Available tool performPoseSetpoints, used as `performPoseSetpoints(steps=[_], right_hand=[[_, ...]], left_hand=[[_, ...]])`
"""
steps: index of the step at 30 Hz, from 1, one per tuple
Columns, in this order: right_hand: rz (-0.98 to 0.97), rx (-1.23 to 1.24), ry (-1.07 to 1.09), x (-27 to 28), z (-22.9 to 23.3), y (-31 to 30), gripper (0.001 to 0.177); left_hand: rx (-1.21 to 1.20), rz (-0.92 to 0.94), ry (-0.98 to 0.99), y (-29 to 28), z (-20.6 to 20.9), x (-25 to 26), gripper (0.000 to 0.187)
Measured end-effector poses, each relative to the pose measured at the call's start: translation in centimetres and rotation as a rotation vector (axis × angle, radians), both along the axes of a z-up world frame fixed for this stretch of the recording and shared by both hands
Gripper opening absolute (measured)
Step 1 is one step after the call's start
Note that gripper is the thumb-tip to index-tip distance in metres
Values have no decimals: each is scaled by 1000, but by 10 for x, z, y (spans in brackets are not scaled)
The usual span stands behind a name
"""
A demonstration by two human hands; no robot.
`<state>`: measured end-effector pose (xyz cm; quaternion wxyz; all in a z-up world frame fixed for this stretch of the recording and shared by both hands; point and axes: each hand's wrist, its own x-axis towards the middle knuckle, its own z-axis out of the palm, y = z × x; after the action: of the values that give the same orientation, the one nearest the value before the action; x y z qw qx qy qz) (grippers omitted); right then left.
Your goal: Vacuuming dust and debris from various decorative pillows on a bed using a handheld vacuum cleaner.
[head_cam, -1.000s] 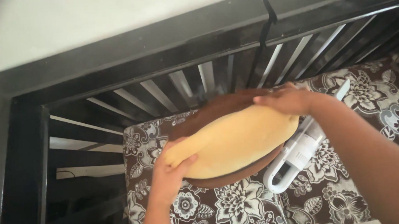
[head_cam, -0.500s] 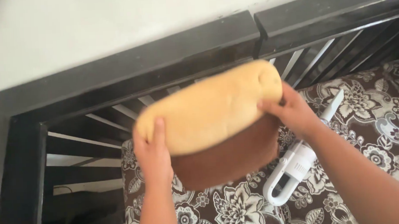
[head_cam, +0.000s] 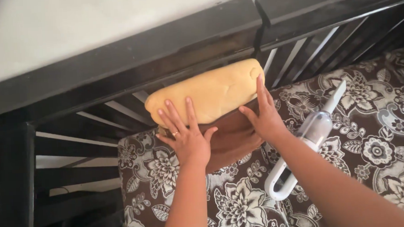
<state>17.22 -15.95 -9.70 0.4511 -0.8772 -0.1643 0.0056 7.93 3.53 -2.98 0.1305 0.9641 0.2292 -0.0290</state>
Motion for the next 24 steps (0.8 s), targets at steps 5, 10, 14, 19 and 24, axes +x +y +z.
performPoseSetpoints(steps=[5, 10, 14, 19, 24], right_hand=[[-199, 21, -15, -36, 22, -15, 81], [-609, -109, 57, -70, -46, -76, 53], [-914, -217, 372, -94, -72, -108, 36], [-940, -94, 816, -113, -43, -90, 42], [-1037, 49, 756, -127, -78, -67, 40]], left_hand=[[-4, -19, -108, -3, -4, -7, 112], [-34, -67, -327, -15, -13, -39, 98], [-157, -29, -579, -39, -23, -71, 82], [-332, 43, -564, -54, -37, -104, 79], [-442, 199, -657, -58, -41, -129, 83]])
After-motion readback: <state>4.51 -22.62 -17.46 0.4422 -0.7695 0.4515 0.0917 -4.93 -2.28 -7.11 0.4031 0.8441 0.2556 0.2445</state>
